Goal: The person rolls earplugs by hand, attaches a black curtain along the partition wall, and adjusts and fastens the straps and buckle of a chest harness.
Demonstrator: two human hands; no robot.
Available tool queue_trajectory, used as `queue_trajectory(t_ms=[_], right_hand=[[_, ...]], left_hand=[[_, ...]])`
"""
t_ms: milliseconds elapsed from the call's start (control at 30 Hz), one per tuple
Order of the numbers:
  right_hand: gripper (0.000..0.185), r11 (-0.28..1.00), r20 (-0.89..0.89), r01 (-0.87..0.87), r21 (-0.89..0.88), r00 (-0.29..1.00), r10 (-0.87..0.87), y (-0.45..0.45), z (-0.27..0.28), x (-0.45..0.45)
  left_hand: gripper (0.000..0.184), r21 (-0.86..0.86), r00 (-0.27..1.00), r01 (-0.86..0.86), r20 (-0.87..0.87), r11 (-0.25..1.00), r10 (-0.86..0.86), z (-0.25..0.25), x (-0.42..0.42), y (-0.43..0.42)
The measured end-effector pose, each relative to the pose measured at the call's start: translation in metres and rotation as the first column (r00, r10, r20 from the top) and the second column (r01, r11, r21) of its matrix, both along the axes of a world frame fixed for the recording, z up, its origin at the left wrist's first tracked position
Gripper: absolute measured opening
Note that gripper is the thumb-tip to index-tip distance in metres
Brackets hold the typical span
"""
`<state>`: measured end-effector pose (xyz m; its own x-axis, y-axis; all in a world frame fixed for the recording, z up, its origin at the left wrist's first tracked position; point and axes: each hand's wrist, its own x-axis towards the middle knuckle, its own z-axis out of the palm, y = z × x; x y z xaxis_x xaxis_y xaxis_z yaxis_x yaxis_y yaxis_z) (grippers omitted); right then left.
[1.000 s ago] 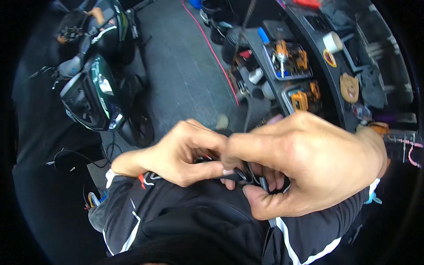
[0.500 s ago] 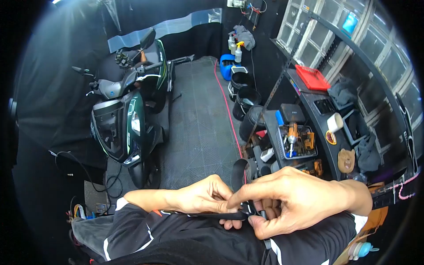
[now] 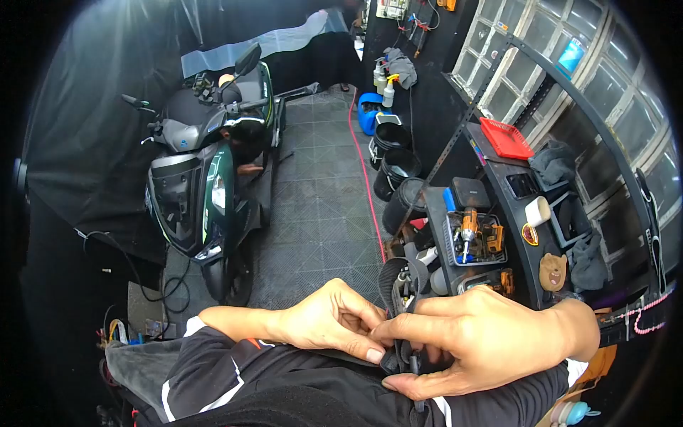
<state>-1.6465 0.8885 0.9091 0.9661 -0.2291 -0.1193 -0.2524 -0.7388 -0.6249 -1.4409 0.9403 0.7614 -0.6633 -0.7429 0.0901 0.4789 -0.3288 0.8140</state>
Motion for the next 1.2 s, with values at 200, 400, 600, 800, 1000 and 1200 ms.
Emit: queue_trajectory(t_ms=[200,400,600,800,1000,1200], right_hand=[[0.044,0.998,-0.040,-0.007,-0.059,0.999,0.005,0.005,0.006,0.006],[0.038,0.990,-0.043,-0.001,0.142,0.999,0.008,0.003,0.002,0.009],[0.036,0.994,-0.017,-0.047,0.095,0.999,0.049,0.000,0.002,0.013],[0.031,0.983,-0.057,0.043,0.176,0.998,-0.033,-0.006,-0.004,0.008],[0.029,0.966,-0.045,0.065,0.250,0.997,-0.056,-0.008,-0.011,0.006],[0.031,0.954,-0.023,0.084,0.288,0.996,-0.080,-0.010,-0.020,-0.001]], left_hand=[[0.025,0.006,0.998,0.060,-0.021,0.998,-0.060,-0.003,0.003,-0.003],[0.026,-0.023,0.991,0.050,-0.127,0.998,-0.053,-0.008,0.002,-0.003],[0.025,-0.035,0.996,0.001,-0.085,0.999,-0.004,-0.005,0.003,-0.002],[0.017,-0.485,0.950,-0.288,-0.033,0.826,0.312,-0.006,0.003,-0.009],[0.017,-0.259,0.979,-0.198,-0.011,0.945,0.202,-0.010,0.004,-0.011],[0.013,-0.644,0.928,-0.283,0.005,0.711,0.374,-0.005,0.007,-0.016]])
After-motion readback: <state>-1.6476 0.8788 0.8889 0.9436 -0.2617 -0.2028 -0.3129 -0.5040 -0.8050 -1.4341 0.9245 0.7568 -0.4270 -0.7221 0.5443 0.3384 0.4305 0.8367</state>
